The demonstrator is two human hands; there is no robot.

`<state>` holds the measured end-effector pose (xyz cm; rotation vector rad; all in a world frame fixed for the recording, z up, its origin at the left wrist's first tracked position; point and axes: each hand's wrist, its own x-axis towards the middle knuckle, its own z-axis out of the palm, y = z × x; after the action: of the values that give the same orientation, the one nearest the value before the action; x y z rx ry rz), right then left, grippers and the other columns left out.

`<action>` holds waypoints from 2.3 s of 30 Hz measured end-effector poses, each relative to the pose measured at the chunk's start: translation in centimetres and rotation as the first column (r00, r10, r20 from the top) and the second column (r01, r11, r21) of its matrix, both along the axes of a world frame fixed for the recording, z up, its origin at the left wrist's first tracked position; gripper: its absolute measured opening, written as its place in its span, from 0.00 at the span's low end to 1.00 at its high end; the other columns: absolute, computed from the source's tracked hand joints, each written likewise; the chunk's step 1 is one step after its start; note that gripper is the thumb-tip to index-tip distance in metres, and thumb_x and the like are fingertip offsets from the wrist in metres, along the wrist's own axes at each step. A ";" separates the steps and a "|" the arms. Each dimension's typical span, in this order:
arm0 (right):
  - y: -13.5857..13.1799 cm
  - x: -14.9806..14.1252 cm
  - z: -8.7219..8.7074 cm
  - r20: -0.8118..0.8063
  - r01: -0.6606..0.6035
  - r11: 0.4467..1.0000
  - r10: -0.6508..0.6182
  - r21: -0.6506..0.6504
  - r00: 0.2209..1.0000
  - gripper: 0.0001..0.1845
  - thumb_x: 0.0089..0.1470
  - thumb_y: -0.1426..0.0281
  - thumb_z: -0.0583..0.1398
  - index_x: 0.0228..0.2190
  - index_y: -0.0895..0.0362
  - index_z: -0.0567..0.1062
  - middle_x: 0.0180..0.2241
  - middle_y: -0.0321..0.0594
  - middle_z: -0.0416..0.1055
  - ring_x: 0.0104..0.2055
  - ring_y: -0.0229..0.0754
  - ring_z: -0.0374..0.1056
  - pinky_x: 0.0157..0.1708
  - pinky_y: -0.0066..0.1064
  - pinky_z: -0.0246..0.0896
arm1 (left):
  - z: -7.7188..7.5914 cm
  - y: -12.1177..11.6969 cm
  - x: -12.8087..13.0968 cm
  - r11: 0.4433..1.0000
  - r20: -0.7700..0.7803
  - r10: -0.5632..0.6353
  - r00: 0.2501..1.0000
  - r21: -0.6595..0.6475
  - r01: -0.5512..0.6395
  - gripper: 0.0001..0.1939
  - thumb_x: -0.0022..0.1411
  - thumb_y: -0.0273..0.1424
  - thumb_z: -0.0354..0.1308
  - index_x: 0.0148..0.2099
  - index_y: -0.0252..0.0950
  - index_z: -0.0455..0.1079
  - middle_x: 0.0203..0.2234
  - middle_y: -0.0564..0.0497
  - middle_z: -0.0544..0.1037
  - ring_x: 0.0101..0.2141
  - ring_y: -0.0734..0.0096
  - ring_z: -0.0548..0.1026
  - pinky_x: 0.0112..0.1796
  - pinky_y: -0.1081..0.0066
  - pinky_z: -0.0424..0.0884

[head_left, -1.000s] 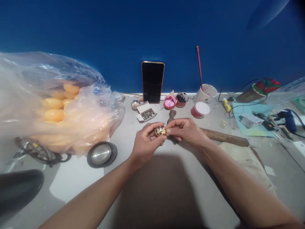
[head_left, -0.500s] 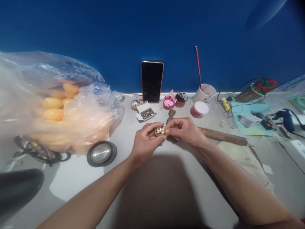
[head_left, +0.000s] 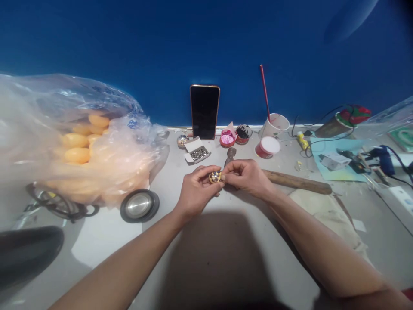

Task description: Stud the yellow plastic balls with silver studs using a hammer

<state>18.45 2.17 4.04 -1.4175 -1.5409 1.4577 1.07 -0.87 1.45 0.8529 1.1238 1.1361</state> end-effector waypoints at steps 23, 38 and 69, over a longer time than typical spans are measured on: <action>0.1 -0.1 -0.1 -0.206 -0.016 1.000 0.014 -0.011 0.978 0.15 0.49 0.59 0.70 0.27 0.58 0.76 0.20 0.32 0.68 0.20 0.33 0.57 0.21 0.28 0.51 | 0.0 0.0 -0.6 0.995 0.093 -0.096 0.991 -0.028 0.099 0.29 0.47 0.31 0.76 0.52 0.29 0.75 0.27 0.51 0.81 0.24 0.72 0.78 0.31 0.68 0.77; 0.0 0.2 -0.9 -0.031 -0.019 0.998 0.021 0.064 0.999 0.13 0.53 0.61 0.68 0.33 0.58 0.78 0.24 0.34 0.71 0.24 0.35 0.62 0.24 0.27 0.54 | -0.6 -0.4 -0.6 0.993 0.034 -0.115 0.993 0.007 0.115 0.23 0.49 0.29 0.75 0.48 0.34 0.76 0.35 0.47 0.83 0.37 0.67 0.81 0.38 0.71 0.76; -1.3 -0.7 -3.4 0.368 -0.285 0.494 -0.077 0.821 0.927 0.16 0.60 0.76 0.61 0.50 0.55 0.75 0.44 0.49 0.78 0.45 0.51 0.75 0.45 0.40 0.72 | -0.4 -1.1 -0.4 0.969 -0.311 0.100 0.945 0.246 -0.022 0.17 0.55 0.31 0.69 0.48 0.35 0.81 0.33 0.50 0.84 0.28 0.71 0.78 0.34 0.73 0.77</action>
<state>17.79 0.89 0.59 -0.9418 -2.1695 0.2440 0.71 -2.01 1.04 1.2328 1.3025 1.2304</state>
